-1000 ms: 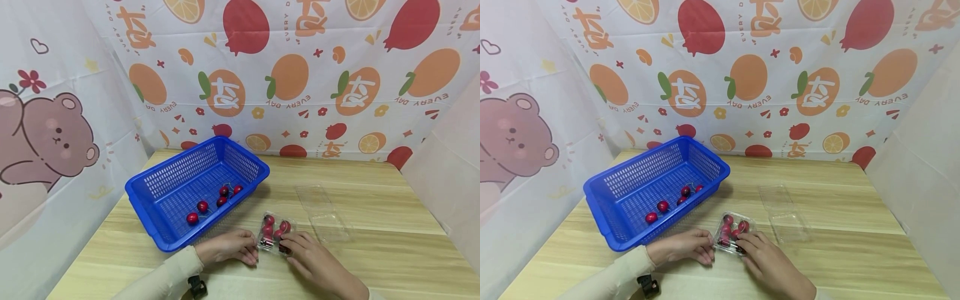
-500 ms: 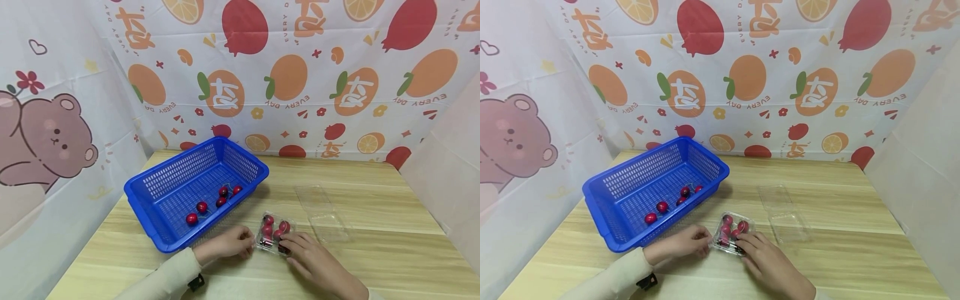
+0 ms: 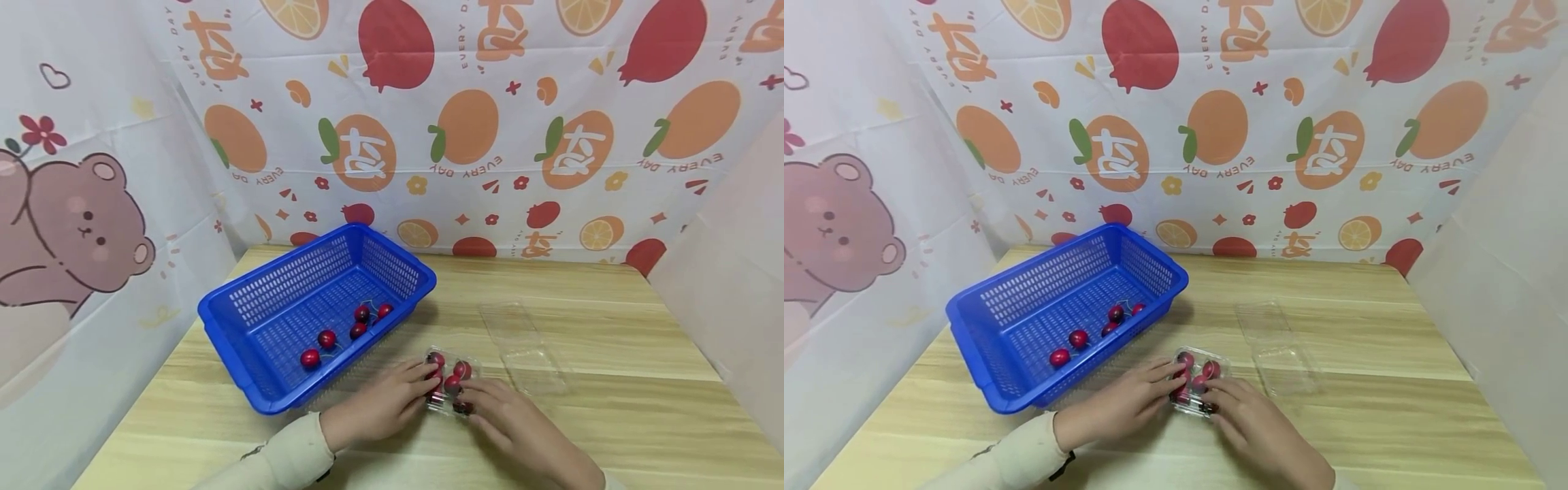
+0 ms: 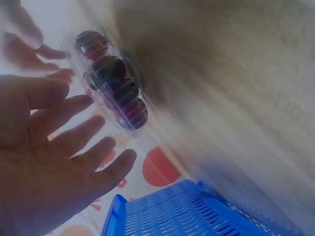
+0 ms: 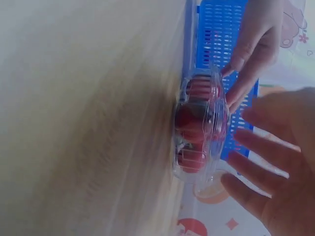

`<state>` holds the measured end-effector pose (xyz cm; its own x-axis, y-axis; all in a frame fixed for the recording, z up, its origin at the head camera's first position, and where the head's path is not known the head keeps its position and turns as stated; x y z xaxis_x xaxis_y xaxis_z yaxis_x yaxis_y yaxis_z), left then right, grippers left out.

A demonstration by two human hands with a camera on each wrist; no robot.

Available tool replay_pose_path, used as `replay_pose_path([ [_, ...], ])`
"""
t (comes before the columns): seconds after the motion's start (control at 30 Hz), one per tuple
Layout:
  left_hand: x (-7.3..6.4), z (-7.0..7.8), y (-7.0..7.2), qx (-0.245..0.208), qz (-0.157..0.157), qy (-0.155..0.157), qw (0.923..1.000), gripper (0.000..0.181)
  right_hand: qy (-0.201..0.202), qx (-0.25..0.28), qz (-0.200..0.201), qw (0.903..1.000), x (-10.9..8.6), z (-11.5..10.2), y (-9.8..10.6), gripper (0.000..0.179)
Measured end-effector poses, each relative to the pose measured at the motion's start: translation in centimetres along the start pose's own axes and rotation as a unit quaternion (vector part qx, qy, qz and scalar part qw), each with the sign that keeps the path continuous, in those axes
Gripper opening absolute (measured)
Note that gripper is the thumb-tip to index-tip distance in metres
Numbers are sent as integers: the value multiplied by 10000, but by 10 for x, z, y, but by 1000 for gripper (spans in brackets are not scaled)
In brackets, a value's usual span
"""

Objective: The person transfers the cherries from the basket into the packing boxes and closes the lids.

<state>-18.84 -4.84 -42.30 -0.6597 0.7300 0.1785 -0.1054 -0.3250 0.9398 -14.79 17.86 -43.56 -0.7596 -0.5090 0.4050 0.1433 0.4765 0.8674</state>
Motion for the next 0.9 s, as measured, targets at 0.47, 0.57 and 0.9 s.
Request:
replay_pose_path([
  [0.47,1,1,0,159,-150,-121,9997,42,-3381,4965,-1009,7931,-19,22,-10,50],
  [0.57,1,1,0,198,-117,-145,9996,42,-3600,5520,-1142,7434,-21,23,-17,52],
  [0.9,-1,0,-1,421,-147,-297,9986,46,-4083,6194,-746,6664,-20,21,-26,54],
])
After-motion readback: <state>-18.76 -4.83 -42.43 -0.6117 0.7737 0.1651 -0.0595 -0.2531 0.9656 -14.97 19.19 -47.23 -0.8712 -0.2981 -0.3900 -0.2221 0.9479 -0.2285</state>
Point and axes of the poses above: each hand's wrist, its own x-axis towards the middle knuckle, its own y-axis out of the back of the hand, z = x × y, the point moved 2 cm from there along x, towards the middle knuckle, and after that the axes turned 4 degrees about z, right-handed, at the moved point
